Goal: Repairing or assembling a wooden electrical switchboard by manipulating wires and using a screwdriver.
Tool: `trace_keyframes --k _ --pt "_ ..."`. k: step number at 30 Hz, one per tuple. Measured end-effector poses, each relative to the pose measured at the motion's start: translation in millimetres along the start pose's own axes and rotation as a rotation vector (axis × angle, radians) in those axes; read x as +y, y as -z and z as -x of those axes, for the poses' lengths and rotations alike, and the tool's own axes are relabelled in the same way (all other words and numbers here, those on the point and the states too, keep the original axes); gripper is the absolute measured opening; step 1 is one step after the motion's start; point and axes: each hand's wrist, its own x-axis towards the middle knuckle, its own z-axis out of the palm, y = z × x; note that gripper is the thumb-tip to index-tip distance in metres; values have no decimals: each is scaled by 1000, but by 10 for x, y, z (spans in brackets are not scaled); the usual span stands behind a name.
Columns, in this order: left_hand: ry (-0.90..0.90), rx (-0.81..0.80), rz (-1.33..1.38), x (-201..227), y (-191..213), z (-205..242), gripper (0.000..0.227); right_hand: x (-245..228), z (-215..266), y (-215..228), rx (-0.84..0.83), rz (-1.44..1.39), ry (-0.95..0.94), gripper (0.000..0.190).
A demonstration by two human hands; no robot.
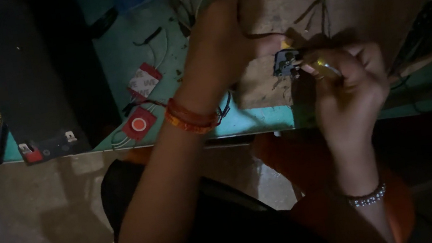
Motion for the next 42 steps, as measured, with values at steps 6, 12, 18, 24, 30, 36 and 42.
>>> trace_keyframes --k 6,12,18,24,30,36,42 --pt "-20 -9 25 115 84 7 85 -194 150 -25 41 26 -51 20" --pt "19 -51 98 85 84 21 79 -97 81 -53 62 -47 -101 18" --pt "-2 -69 89 118 107 13 78 -85 77 -106 95 -113 -120 16" --pt "39 -57 91 223 115 10 76 -176 53 -100 88 -93 -222 15" --pt "100 -91 61 327 176 -15 73 -215 -82 -24 17 -74 -318 16" --pt "114 -106 104 317 158 -37 75 -280 -144 74 -45 -57 -382 18" --pt "56 -86 21 280 154 -44 80 -312 -121 73 -54 -131 -400 23"
